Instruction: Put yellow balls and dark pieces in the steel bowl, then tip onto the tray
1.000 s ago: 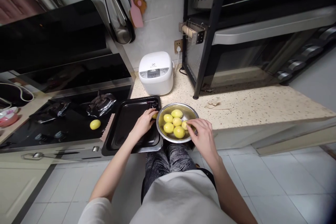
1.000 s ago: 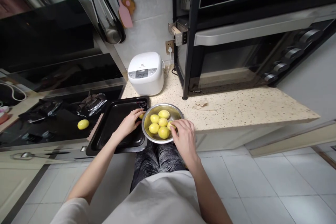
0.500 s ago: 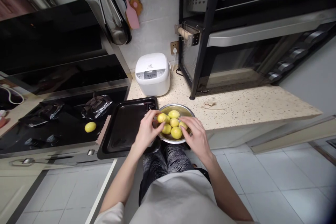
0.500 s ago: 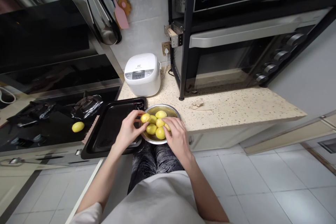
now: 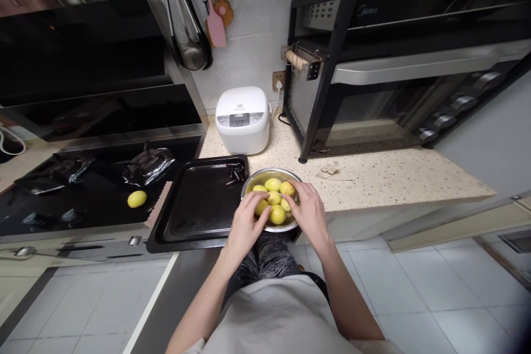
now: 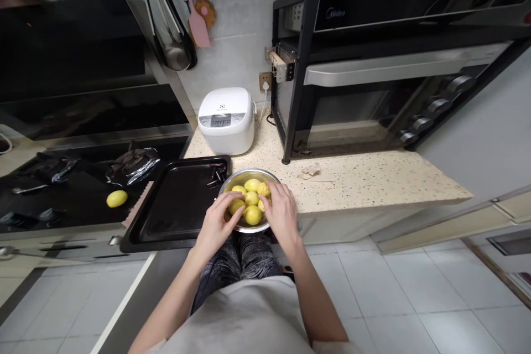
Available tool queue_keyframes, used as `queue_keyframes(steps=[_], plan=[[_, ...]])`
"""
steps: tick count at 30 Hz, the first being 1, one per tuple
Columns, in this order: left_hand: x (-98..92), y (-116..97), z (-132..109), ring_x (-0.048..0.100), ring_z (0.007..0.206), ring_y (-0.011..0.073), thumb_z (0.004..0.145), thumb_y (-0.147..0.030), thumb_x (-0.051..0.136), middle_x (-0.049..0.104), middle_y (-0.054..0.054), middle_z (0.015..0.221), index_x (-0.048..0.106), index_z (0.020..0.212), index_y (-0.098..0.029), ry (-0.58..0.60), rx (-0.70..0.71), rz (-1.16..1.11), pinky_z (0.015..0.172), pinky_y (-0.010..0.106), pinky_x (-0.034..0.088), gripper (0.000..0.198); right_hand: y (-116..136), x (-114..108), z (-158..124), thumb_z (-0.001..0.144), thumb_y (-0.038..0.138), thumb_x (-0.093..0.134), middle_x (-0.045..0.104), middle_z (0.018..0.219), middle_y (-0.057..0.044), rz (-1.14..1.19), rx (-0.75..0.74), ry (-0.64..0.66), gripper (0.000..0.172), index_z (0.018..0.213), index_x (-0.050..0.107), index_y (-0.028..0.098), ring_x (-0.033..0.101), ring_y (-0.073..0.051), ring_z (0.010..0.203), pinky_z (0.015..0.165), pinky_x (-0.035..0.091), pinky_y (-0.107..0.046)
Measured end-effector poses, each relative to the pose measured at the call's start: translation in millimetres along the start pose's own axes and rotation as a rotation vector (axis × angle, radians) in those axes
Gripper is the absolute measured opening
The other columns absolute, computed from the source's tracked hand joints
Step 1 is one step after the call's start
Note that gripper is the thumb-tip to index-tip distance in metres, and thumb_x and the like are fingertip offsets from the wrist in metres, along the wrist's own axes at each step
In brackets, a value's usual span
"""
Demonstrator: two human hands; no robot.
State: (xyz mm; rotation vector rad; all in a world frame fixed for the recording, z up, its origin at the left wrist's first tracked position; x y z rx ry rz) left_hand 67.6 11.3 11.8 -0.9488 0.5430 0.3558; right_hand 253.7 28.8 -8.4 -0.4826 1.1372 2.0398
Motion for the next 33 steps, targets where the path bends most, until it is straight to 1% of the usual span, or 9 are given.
queue_keyframes(steps=[4, 8, 14, 18, 20, 22, 26, 29, 33], plan=[[3.6, 2, -12, 0.067, 0.124, 0.0272, 0.101, -0.026, 0.061, 0.07, 0.011, 0.13, 0.069, 0.122, -0.026, 0.036, 0.0, 0.009, 0.11, 0.047, 0.055, 0.023, -3, 4, 3, 0.103, 0.032, 0.05, 0.075, 0.11, -0.014, -0.125, -0.019, 0.026, 0.031, 0.125, 0.068, 0.02, 0.064, -0.033, 0.105, 0.093, 0.048, -0.048], [10.2, 3, -18, 0.066, 0.128, 0.0278, 0.102, -0.025, 0.061, 0.069, 0.012, 0.134, 0.07, 0.123, -0.025, 0.052, 0.014, 0.024, 0.113, 0.05, 0.053, 0.024, -3, 4, 5, 0.102, 0.025, 0.048, 0.075, 0.113, -0.013, -0.134, -0.024, 0.045, 0.029, 0.123, 0.068, 0.02, 0.063, -0.032, 0.105, 0.091, 0.046, -0.046], [16.1, 6, -21, 0.065, 0.131, 0.0282, 0.103, -0.028, 0.059, 0.069, 0.011, 0.138, 0.07, 0.129, -0.028, 0.073, 0.065, 0.068, 0.116, 0.053, 0.051, 0.028, -2, 6, 10, 0.098, 0.014, 0.051, 0.075, 0.119, -0.013, -0.185, -0.034, 0.1, 0.035, 0.129, 0.067, 0.021, 0.061, -0.033, 0.108, 0.091, 0.044, -0.047], [20.8, 13, -25, 0.065, 0.131, 0.0283, 0.104, -0.029, 0.055, 0.07, 0.008, 0.14, 0.067, 0.136, -0.032, 0.039, 0.123, 0.11, 0.114, 0.053, 0.051, 0.034, 5, 6, 12, 0.096, 0.009, 0.056, 0.076, 0.118, -0.011, -0.215, -0.003, 0.136, 0.038, 0.129, 0.069, 0.023, 0.061, -0.032, 0.108, 0.094, 0.045, -0.045], [24.0, 19, -26, 0.065, 0.132, 0.0286, 0.104, -0.03, 0.054, 0.069, 0.007, 0.142, 0.064, 0.14, -0.036, 0.015, 0.165, 0.134, 0.113, 0.053, 0.051, 0.038, 6, 5, 15, 0.094, 0.009, 0.06, 0.074, 0.12, -0.011, -0.268, 0.047, 0.149, 0.039, 0.129, 0.07, 0.023, 0.06, -0.031, 0.112, 0.095, 0.046, -0.043], [27.5, 24, -26, 0.064, 0.133, 0.0286, 0.104, -0.032, 0.053, 0.068, 0.005, 0.144, 0.061, 0.144, -0.038, 0.002, 0.228, 0.167, 0.111, 0.051, 0.05, 0.042, 6, 3, 17, 0.094, 0.012, 0.065, 0.074, 0.118, -0.01, -0.311, 0.107, 0.178, 0.035, 0.126, 0.071, 0.022, 0.06, -0.03, 0.113, 0.095, 0.046, -0.041], [32.6, 33, -26, 0.064, 0.132, 0.0289, 0.106, -0.033, 0.049, 0.068, 0.008, 0.144, 0.062, 0.144, -0.027, -0.018, 0.319, 0.3, 0.111, 0.046, 0.043, 0.04, 7, 0, 21, 0.096, 0.02, 0.07, 0.075, 0.114, -0.009, -0.293, 0.143, 0.269, 0.019, 0.114, 0.074, 0.018, 0.057, -0.026, 0.112, 0.097, 0.042, -0.037], [35.1, 36, -25, 0.066, 0.128, 0.0278, 0.107, -0.036, 0.047, 0.07, 0.009, 0.141, 0.064, 0.14, -0.023, -0.036, 0.412, 0.385, 0.11, 0.042, 0.04, 0.04, 8, -2, 23, 0.097, 0.019, 0.066, 0.074, 0.111, -0.009, -0.33, 0.143, 0.286, 0.016, 0.112, 0.072, 0.017, 0.055, -0.025, 0.112, 0.099, 0.039, -0.036], [36.7, 36, -23, 0.069, 0.123, 0.0279, 0.108, -0.034, 0.039, 0.074, 0.01, 0.135, 0.066, 0.137, -0.022, -0.076, 0.437, 0.441, 0.106, 0.042, 0.04, 0.041, 9, -1, 25, 0.098, 0.022, 0.065, 0.074, 0.111, -0.007, -0.337, 0.103, 0.312, 0.014, 0.112, 0.07, 0.02, 0.054, -0.024, 0.113, 0.097, 0.038, -0.034]])
Point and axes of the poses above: each hand's wrist, its own z-axis towards the middle knuckle, its own x-axis out of the palm, y = z × x, the point moved 4 cm from there along z, towards the middle knuckle
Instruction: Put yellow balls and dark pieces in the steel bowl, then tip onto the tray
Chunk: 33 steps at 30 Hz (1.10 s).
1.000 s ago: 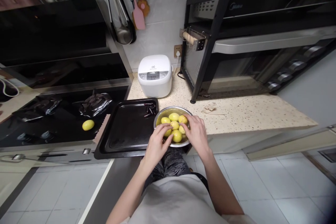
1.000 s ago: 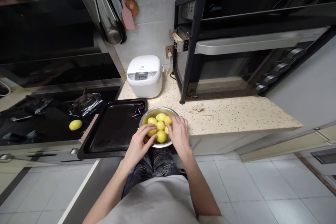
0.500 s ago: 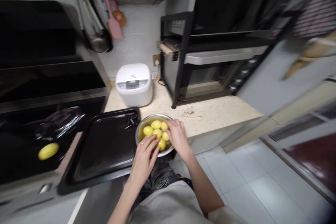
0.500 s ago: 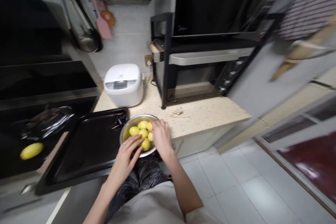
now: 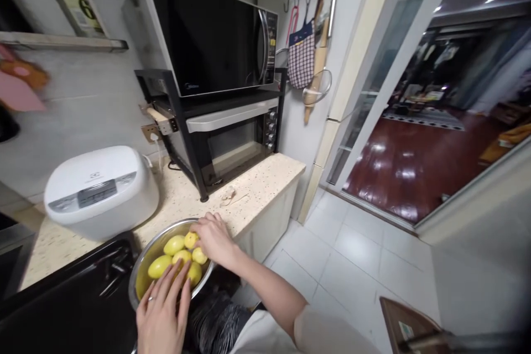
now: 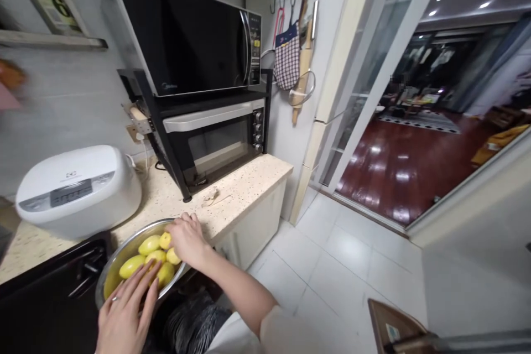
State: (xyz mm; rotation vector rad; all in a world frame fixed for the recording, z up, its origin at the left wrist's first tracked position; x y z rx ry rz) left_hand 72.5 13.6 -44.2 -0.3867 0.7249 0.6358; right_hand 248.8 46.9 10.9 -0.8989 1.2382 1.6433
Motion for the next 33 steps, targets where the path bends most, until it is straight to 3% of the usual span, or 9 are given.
queue_keyframes(steps=[6, 12, 17, 21, 25, 28, 33], plan=[[1.0, -1, 4, 0.072, 0.117, 0.0276, 0.107, -0.035, 0.037, 0.076, 0.008, 0.131, 0.068, 0.134, -0.023, -0.016, 0.003, 0.017, 0.102, 0.043, 0.042, 0.042, 5, -1, 0, 0.094, 0.013, 0.063, 0.073, 0.113, -0.009, -0.047, -0.008, -0.044, 0.019, 0.111, 0.07, 0.018, 0.054, -0.025, 0.112, 0.095, 0.038, -0.035], [-0.2, 0, 2, 0.07, 0.121, 0.0301, 0.108, -0.041, 0.037, 0.075, 0.01, 0.132, 0.066, 0.136, -0.024, -0.016, -0.046, -0.05, 0.101, 0.046, 0.045, 0.044, 2, -3, 2, 0.093, 0.006, 0.061, 0.077, 0.105, -0.008, 0.016, 0.011, -0.012, 0.018, 0.098, 0.075, 0.016, 0.059, -0.023, 0.108, 0.099, 0.038, -0.036], [-8.4, 7, -3, 0.066, 0.129, 0.0316, 0.105, -0.044, 0.048, 0.069, 0.009, 0.141, 0.058, 0.144, -0.029, 0.025, -0.115, -0.229, 0.1, 0.045, 0.054, 0.043, 2, 1, -5, 0.096, 0.018, 0.068, 0.078, 0.111, -0.007, 0.13, 0.005, -0.151, 0.012, 0.105, 0.076, 0.018, 0.061, -0.022, 0.109, 0.099, 0.041, -0.037], [-33.7, 21, -7, 0.065, 0.13, 0.0302, 0.104, -0.044, 0.051, 0.064, 0.008, 0.144, 0.056, 0.146, -0.031, 0.002, -0.287, -0.285, 0.105, 0.044, 0.056, 0.044, 2, 5, -27, 0.094, 0.017, 0.071, 0.078, 0.105, -0.004, 0.277, -0.042, -0.3, 0.01, 0.102, 0.076, 0.021, 0.063, -0.023, 0.106, 0.096, 0.046, -0.037], [-66.3, 48, -6, 0.06, 0.137, 0.0293, 0.106, -0.04, 0.047, 0.061, 0.009, 0.146, 0.056, 0.146, -0.029, 0.044, -0.362, -0.205, 0.117, 0.048, 0.05, 0.042, 0, 4, -49, 0.097, 0.015, 0.063, 0.077, 0.105, -0.006, 0.4, -0.147, -0.415, 0.015, 0.099, 0.075, 0.023, 0.065, -0.024, 0.104, 0.095, 0.048, -0.041], [-86.3, 86, -4, 0.057, 0.14, 0.0297, 0.106, -0.036, 0.045, 0.057, 0.011, 0.149, 0.056, 0.146, -0.027, 0.099, -0.426, -0.112, 0.117, 0.05, 0.049, 0.042, 0, 6, -52, 0.1, 0.017, 0.059, 0.077, 0.105, -0.007, 0.445, -0.21, -0.425, 0.017, 0.102, 0.075, 0.023, 0.065, -0.026, 0.105, 0.096, 0.049, -0.044], [-91.9, 155, 4, 0.058, 0.137, 0.0298, 0.101, -0.025, 0.045, 0.057, 0.013, 0.147, 0.058, 0.142, -0.022, 0.209, -0.463, -0.056, 0.118, 0.053, 0.048, 0.043, 6, 14, -51, 0.101, 0.019, 0.057, 0.077, 0.107, -0.007, 0.462, -0.246, -0.394, 0.018, 0.101, 0.074, 0.024, 0.066, -0.026, 0.106, 0.094, 0.049, -0.044]])
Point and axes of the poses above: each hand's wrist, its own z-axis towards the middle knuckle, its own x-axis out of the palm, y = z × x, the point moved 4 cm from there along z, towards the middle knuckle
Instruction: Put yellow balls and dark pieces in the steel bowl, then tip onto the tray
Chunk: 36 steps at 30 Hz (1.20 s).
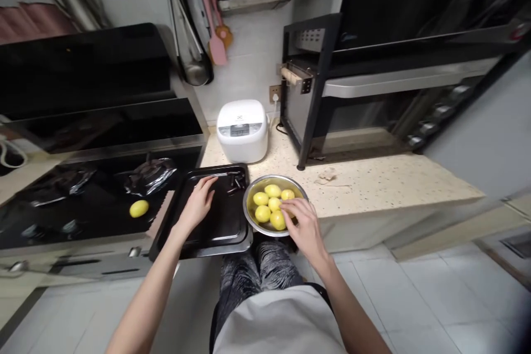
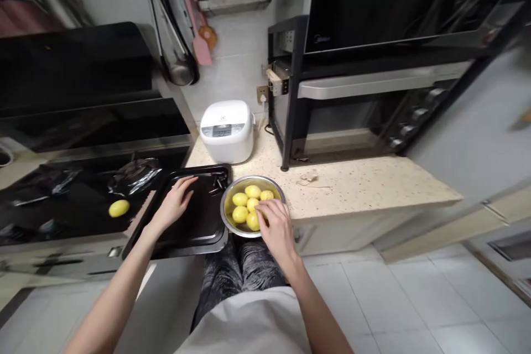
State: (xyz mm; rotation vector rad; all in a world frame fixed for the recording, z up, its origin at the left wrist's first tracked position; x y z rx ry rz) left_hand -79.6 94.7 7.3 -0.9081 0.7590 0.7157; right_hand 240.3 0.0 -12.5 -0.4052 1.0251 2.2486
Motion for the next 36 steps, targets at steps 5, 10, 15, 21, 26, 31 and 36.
queue_keyframes(steps=[5, 10, 15, 21, 26, 31, 36], plan=[[21.4, 15, 38, 0.063, 0.13, 0.0293, 0.095, -0.022, 0.057, 0.063, 0.014, 0.139, 0.064, 0.133, -0.019, 0.202, 0.06, -0.04, 0.117, 0.053, 0.049, 0.039, -1, 2, -3, 0.101, 0.02, 0.057, 0.078, 0.106, -0.007, 0.007, -0.031, -0.003, 0.017, 0.101, 0.074, 0.023, 0.067, -0.026, 0.105, 0.093, 0.05, -0.044], [43.8, -1, 57, 0.066, 0.123, 0.0282, 0.092, -0.024, 0.067, 0.062, 0.016, 0.137, 0.068, 0.128, -0.019, 0.28, 0.127, -0.161, 0.098, 0.045, 0.061, 0.036, -1, -3, -3, 0.101, 0.021, 0.057, 0.078, 0.105, -0.007, 0.024, -0.036, -0.013, 0.018, 0.102, 0.074, 0.025, 0.068, -0.026, 0.104, 0.093, 0.052, -0.046], [52.3, 0, 67, 0.069, 0.091, 0.0203, 0.078, -0.005, 0.066, 0.067, 0.011, 0.11, 0.072, 0.099, -0.016, 0.166, 0.003, -0.127, 0.078, 0.034, 0.063, 0.024, -1, -9, -2, 0.102, 0.021, 0.057, 0.077, 0.104, -0.007, 0.035, -0.03, -0.032, 0.019, 0.103, 0.075, 0.025, 0.067, -0.026, 0.104, 0.095, 0.053, -0.046], [42.5, 1, 68, 0.064, 0.079, 0.017, 0.074, 0.002, 0.058, 0.063, 0.005, 0.087, 0.066, 0.082, -0.015, 0.089, -0.075, -0.091, 0.074, 0.031, 0.059, 0.021, -7, -13, -2, 0.101, 0.02, 0.058, 0.078, 0.103, -0.007, 0.022, -0.012, -0.051, 0.017, 0.101, 0.074, 0.024, 0.067, -0.026, 0.103, 0.093, 0.052, -0.045], [20.6, -36, 57, 0.066, 0.079, 0.0144, 0.083, -0.007, 0.059, 0.065, 0.004, 0.093, 0.066, 0.087, -0.016, -0.051, -0.037, -0.216, 0.078, 0.029, 0.061, 0.012, -12, -15, -1, 0.101, 0.021, 0.058, 0.078, 0.105, -0.007, 0.023, 0.008, -0.06, 0.017, 0.103, 0.074, 0.025, 0.067, -0.026, 0.103, 0.092, 0.052, -0.045], [31.0, -99, 32, 0.07, 0.093, 0.0174, 0.091, -0.017, 0.062, 0.068, 0.005, 0.1, 0.069, 0.094, -0.018, 0.048, 0.097, -0.463, 0.082, 0.029, 0.063, 0.008, -13, -14, -1, 0.101, 0.022, 0.058, 0.078, 0.103, -0.006, 0.018, 0.008, -0.055, 0.016, 0.101, 0.074, 0.025, 0.068, -0.026, 0.102, 0.091, 0.052, -0.045], [54.6, -119, 15, 0.069, 0.084, 0.0164, 0.092, -0.016, 0.061, 0.068, 0.005, 0.098, 0.069, 0.093, -0.018, 0.194, 0.112, -0.451, 0.077, 0.028, 0.06, 0.008, -12, -16, -1, 0.101, 0.022, 0.057, 0.078, 0.103, -0.007, 0.006, 0.014, -0.052, 0.017, 0.1, 0.074, 0.025, 0.068, -0.026, 0.101, 0.092, 0.051, -0.045]])
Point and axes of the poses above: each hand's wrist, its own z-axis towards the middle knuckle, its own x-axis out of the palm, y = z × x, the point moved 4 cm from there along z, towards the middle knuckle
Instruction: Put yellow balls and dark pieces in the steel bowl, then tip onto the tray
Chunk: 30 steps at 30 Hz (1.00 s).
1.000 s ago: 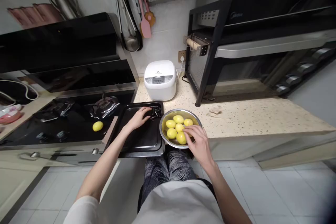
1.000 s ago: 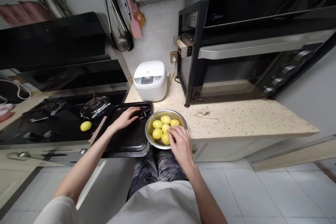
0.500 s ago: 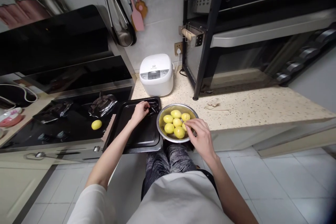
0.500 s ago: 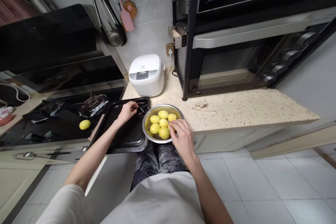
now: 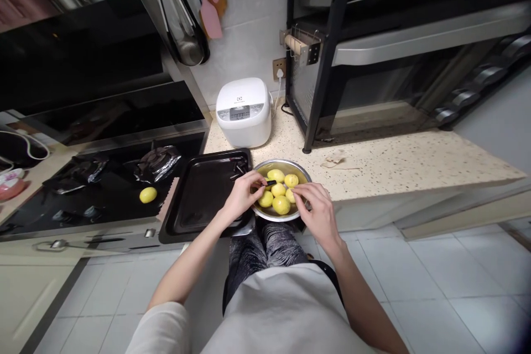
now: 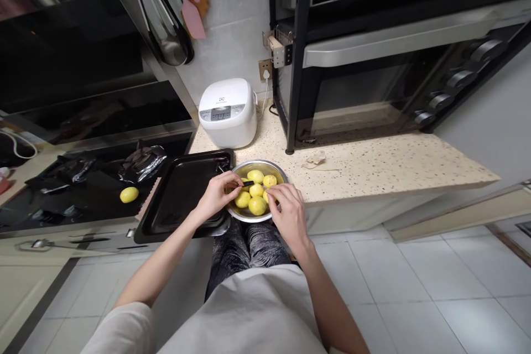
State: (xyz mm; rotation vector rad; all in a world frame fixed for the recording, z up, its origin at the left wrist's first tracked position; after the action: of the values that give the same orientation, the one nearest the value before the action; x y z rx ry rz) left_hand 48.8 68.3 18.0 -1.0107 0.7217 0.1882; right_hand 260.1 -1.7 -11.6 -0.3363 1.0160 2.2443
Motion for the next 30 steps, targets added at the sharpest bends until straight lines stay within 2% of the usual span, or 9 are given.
queue_keyframes(steps=[5, 15, 19, 22, 26, 30], plan=[[-4.6, 4, -2, 0.067, 0.081, 0.0159, 0.089, -0.013, 0.058, 0.068, 0.006, 0.102, 0.071, 0.101, -0.018, 0.068, -0.009, 0.047, 0.071, 0.026, 0.056, 0.018, -1, -1, 1, 0.101, 0.022, 0.057, 0.078, 0.103, -0.007, -0.014, 0.017, 0.001, 0.017, 0.1, 0.074, 0.025, 0.068, -0.026, 0.102, 0.092, 0.051, -0.045], [-1.8, 2, -8, 0.069, 0.102, 0.0222, 0.092, -0.011, 0.055, 0.071, 0.008, 0.11, 0.073, 0.106, -0.02, 0.097, 0.035, 0.098, 0.089, 0.035, 0.058, 0.025, 3, 8, -2, 0.101, 0.022, 0.056, 0.077, 0.103, -0.006, 0.005, 0.013, 0.039, 0.019, 0.101, 0.075, 0.025, 0.067, -0.026, 0.103, 0.094, 0.052, -0.046], [-1.2, 2, -9, 0.067, 0.11, 0.024, 0.092, -0.01, 0.055, 0.071, 0.009, 0.114, 0.072, 0.109, -0.021, 0.085, 0.075, 0.138, 0.103, 0.042, 0.055, 0.026, 2, 7, -2, 0.101, 0.021, 0.056, 0.077, 0.103, -0.006, 0.011, 0.012, 0.042, 0.019, 0.102, 0.075, 0.025, 0.067, -0.026, 0.103, 0.094, 0.052, -0.046], [-2.7, 0, -11, 0.067, 0.112, 0.0242, 0.094, -0.011, 0.055, 0.071, 0.009, 0.115, 0.072, 0.109, -0.02, 0.081, 0.102, 0.151, 0.106, 0.043, 0.054, 0.025, 2, 7, -2, 0.101, 0.021, 0.057, 0.077, 0.103, -0.006, 0.016, 0.007, 0.039, 0.018, 0.101, 0.074, 0.025, 0.067, -0.026, 0.103, 0.093, 0.053, -0.046], [-16.8, 0, -13, 0.067, 0.114, 0.0224, 0.095, -0.01, 0.052, 0.071, 0.009, 0.119, 0.071, 0.11, -0.021, 0.012, 0.104, 0.162, 0.102, 0.039, 0.056, 0.027, 3, 8, -1, 0.101, 0.021, 0.058, 0.078, 0.104, -0.007, 0.024, -0.006, 0.032, 0.017, 0.101, 0.074, 0.024, 0.067, -0.026, 0.103, 0.094, 0.053, -0.045], [-41.2, 23, -8, 0.065, 0.121, 0.0235, 0.093, -0.005, 0.048, 0.069, 0.009, 0.127, 0.07, 0.118, -0.021, -0.082, 0.044, 0.286, 0.105, 0.041, 0.055, 0.037, 2, 8, -2, 0.101, 0.02, 0.057, 0.078, 0.104, -0.006, 0.028, -0.002, 0.034, 0.018, 0.102, 0.074, 0.025, 0.067, -0.026, 0.103, 0.094, 0.053, -0.046]])
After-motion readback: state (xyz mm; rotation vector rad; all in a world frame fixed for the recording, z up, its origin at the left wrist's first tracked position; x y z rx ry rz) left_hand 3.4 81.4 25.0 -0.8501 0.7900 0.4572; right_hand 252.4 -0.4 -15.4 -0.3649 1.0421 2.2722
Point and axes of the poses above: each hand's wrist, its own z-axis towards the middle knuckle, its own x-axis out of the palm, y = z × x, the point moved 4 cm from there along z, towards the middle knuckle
